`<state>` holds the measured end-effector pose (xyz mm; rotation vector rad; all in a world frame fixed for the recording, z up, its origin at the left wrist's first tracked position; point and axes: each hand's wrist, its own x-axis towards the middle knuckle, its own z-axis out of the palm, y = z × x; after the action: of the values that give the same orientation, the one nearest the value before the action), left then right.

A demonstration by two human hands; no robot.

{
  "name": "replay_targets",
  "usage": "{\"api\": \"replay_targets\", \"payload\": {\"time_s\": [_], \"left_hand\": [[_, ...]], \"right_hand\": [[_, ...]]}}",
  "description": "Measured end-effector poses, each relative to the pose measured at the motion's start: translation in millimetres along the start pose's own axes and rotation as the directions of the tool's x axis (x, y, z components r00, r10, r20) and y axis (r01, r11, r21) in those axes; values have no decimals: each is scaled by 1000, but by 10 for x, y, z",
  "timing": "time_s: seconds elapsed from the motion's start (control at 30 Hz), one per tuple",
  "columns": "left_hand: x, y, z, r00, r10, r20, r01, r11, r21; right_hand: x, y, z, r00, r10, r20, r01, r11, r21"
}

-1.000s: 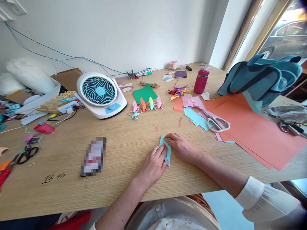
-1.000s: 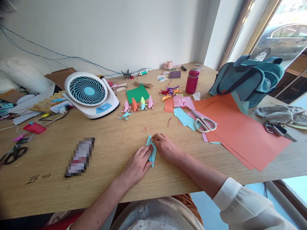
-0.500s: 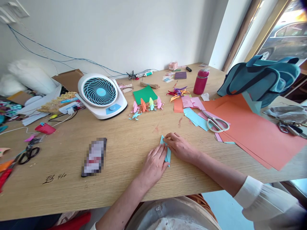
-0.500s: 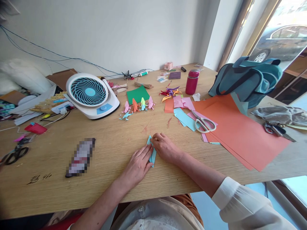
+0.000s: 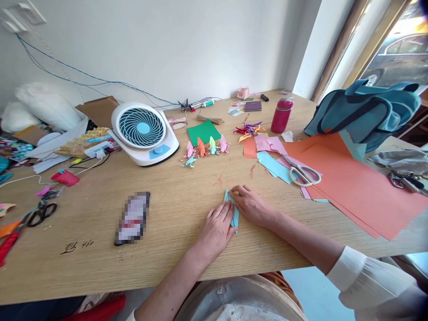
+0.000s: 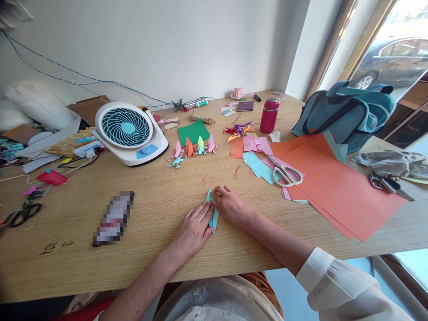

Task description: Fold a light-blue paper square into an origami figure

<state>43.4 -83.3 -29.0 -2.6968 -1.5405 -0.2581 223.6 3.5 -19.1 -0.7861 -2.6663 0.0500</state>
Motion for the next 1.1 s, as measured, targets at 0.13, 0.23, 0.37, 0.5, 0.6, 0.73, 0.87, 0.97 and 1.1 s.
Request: {"api": "replay_targets", "payload": {"time_s": [0.13,0.23,0.37,0.5,0.6,0.73,0.87,0.97,1.1], "left_hand": [[7,0,-9,1000,-16,6,16,1000,-12],[9,-8,-6,1000,-22,9,22,999,-27],[7,-16,3,1000,-28,11,29,999,-43],[3,-13,-4,1000,-25,8,25,999,-45],[2,-10,-12,1000,-23,4,23,999,-46],[5,-10,-19,999,-30,21,31,998,-46],[3,-14,-27,999,-29,23,31,998,-59],[-5,-12,-35,1000,-26,18,27,997,-78],[-30,10,-45,999,-39,35,42,994,-98]], "right_hand": [[54,14,14,998,-38,58,40,998,-49],[89,22,12,994,-54,95,62,994,-86],[113,25,3,988,-67,137,84,988,-126],[119,21,-6,984,-65,163,90,985,-150],[123,18,-17,983,-61,173,88,985,-151],[135,24,-31,982,-61,181,86,987,-134],[160,23,-43,985,-44,168,59,995,-85],[168,16,-49,992,5,126,-2,1000,-25],[130,47,-42,994,93,55,-96,994,58]]}}
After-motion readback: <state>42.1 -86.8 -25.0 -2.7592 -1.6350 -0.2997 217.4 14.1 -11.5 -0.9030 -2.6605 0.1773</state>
